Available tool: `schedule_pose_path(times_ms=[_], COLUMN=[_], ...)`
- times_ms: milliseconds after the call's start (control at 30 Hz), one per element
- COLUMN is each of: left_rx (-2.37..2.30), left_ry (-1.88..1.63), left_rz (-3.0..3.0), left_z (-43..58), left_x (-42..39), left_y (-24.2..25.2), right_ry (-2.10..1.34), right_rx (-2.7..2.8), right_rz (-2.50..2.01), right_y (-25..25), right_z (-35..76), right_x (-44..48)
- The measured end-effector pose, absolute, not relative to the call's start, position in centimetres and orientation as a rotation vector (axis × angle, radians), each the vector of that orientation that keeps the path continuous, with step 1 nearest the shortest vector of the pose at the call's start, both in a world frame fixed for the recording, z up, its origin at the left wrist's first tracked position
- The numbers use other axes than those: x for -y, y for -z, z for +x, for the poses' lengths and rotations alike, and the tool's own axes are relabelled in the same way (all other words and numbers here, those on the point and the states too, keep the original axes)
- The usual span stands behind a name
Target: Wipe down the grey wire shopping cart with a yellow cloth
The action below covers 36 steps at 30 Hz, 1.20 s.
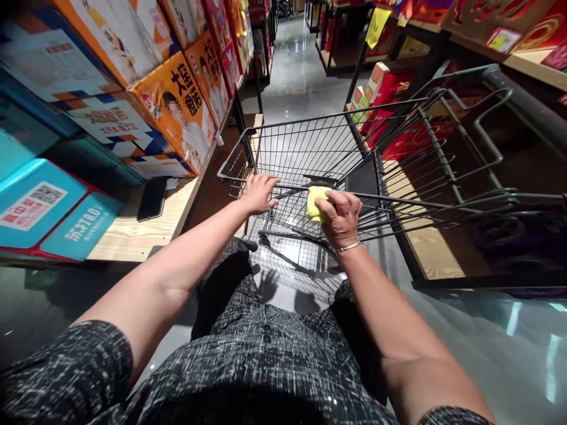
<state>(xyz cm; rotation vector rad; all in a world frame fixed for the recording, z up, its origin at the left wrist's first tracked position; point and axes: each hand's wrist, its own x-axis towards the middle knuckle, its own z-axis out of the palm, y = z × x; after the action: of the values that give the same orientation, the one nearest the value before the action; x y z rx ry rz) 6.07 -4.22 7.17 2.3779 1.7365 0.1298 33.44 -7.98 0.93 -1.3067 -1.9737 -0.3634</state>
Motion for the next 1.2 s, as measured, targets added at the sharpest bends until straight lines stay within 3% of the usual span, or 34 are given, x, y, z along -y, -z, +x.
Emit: schedule_pose_path(times_ms=[133, 267, 433, 600, 800, 1033, 1200], left_rx=[-1.581, -1.593, -1.472, -2.152, -2.778, -2.791, -2.754], left_ry=[-0.217, -0.243, -0.268, -0.510, -0.486, -0.148, -0.209], left_rz=[2.467, 2.455, 2.462, 2.270, 1.827, 1.556, 1.767], left_z=[8.4, 8.9, 4.9, -5.5, -16.3, -20.3, -16.8], left_x=[4.8, 4.4, 4.5, 7.3, 9.7, 10.1, 9.7], left_y=[-6.8, -6.3, -7.4, -9.1, -9.5, -10.1, -11.5], right_ry=[0.435, 0.278, 0.269, 0.460, 0.432, 0.424, 0.340], right_rx=[1.872, 2.069, 2.057, 1.792, 1.752, 1.763, 1.712], right_rz=[-1.291, -1.302, -1.200, -1.139, -1.183, -1.204, -1.281], right_y=[1.1, 3.9, 1.3, -2.5, -1.6, -1.9, -1.7], right_z=[32.6, 30.2, 28.0, 30.2, 31.3, 31.0, 31.0], right_x=[7.7, 8.3, 8.7, 5.3, 3.5, 3.8, 3.6])
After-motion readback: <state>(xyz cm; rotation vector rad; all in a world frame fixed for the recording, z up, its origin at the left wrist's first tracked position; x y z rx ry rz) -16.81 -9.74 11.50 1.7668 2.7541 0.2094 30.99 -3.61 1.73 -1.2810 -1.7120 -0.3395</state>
